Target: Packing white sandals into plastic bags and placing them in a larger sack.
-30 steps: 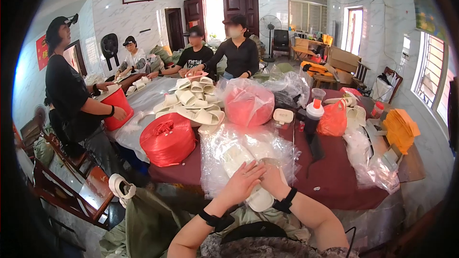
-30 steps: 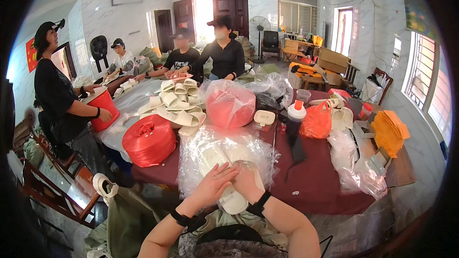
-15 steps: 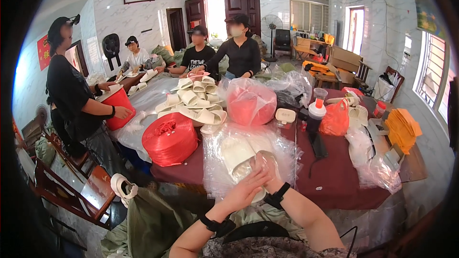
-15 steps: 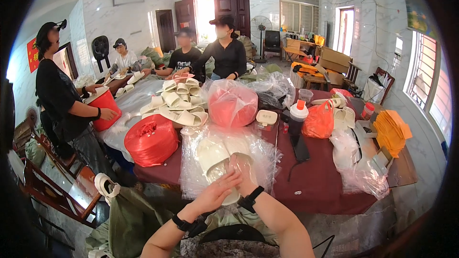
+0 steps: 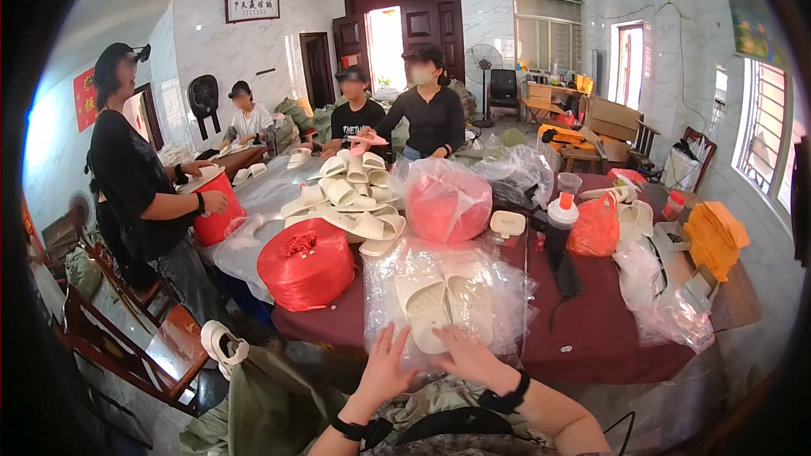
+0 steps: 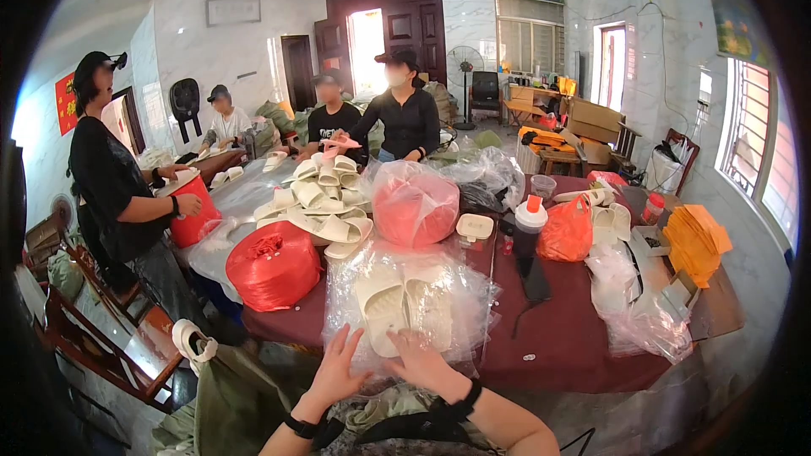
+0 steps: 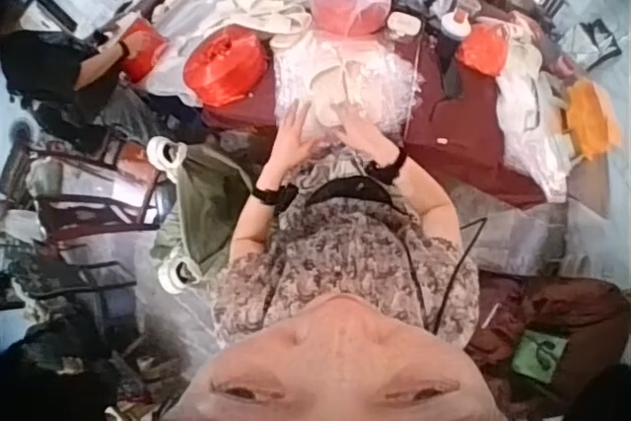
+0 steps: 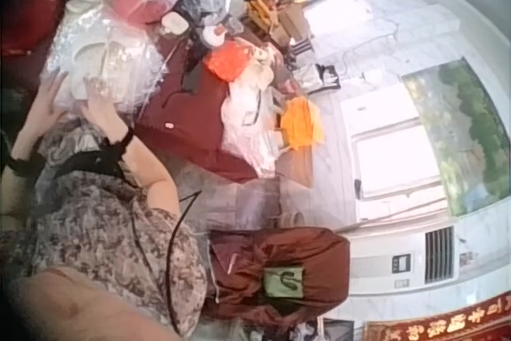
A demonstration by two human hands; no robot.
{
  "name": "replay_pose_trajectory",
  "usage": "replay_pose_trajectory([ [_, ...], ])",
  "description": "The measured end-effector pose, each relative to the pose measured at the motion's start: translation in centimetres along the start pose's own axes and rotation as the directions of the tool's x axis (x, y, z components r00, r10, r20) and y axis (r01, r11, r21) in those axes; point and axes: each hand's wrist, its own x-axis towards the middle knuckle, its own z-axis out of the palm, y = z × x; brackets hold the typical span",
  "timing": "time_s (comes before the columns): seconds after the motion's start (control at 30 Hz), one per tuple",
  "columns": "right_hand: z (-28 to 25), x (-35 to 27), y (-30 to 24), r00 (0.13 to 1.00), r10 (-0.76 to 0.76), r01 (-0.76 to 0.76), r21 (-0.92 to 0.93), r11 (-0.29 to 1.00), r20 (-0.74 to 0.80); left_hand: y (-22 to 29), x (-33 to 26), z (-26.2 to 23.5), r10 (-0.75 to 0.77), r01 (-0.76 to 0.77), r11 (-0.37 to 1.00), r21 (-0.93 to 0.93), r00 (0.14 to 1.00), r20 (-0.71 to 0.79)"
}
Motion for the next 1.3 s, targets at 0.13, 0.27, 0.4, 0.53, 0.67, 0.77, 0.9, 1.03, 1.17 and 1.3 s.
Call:
replay_pose_trajectory([
  [0.13, -5.5, -4.9, -1.4, 0.962, -0.107, 0.017, 0.339, 0.941, 0.250, -3.4, -2.7, 1.3, -0.106, 0.110, 0.993, 0.052, 0.991, -0.084],
  [0.27, -7.7, -7.9, 1.6, 0.993, 0.033, -0.094, 0.615, 0.783, 0.111, -4.4, -4.1, 0.8, -0.294, 0.247, 0.919, -0.306, 0.948, -0.118],
  [0.4, -8.6, -8.3, 3.9, 0.882, 0.212, -0.120, 0.234, 0.965, -0.421, -3.5, -4.7, -1.4, -0.257, 0.195, 0.754, -0.628, 0.966, -0.009],
  [0.53, -7.1, -7.5, 5.3, 0.940, -0.082, 0.043, -0.124, 0.991, -0.331, -4.6, -5.1, -2.7, -0.255, 0.139, 0.735, -0.664, 0.964, -0.081],
  [0.67, -5.7, -6.8, 5.4, 0.966, -0.207, 0.170, -0.223, 0.960, -0.155, -3.2, -4.0, -3.4, 0.007, 0.003, 0.998, 0.062, 0.987, -0.163],
  [0.77, -5.4, -7.3, 5.5, 0.954, -0.262, 0.230, -0.203, 0.952, -0.147, -2.7, -3.8, -2.4, 0.172, -0.154, 0.971, 0.184, 0.981, -0.089],
  [0.9, -5.2, -8.1, 6.2, 0.944, -0.281, 0.255, -0.159, 0.954, -0.173, -3.2, -4.8, -0.8, 0.254, -0.249, 0.964, 0.096, 0.966, -0.039],
  [1.03, -4.6, -8.2, 8.4, 0.917, -0.211, 0.236, 0.034, 0.971, -0.339, -3.3, -4.6, 0.4, 0.162, -0.170, 0.985, -0.019, 0.963, -0.216],
  [1.17, -3.2, -7.8, 9.7, 0.879, -0.025, 0.136, 0.201, 0.970, -0.476, -3.8, -3.8, 1.6, 0.010, -0.055, 0.987, -0.149, 0.958, -0.288],
  [1.3, -2.9, -6.9, 9.3, 0.832, 0.067, -0.002, 0.118, 0.993, -0.551, -3.7, -1.7, 2.4, -0.385, 0.307, 0.893, -0.329, 0.899, -0.208],
])
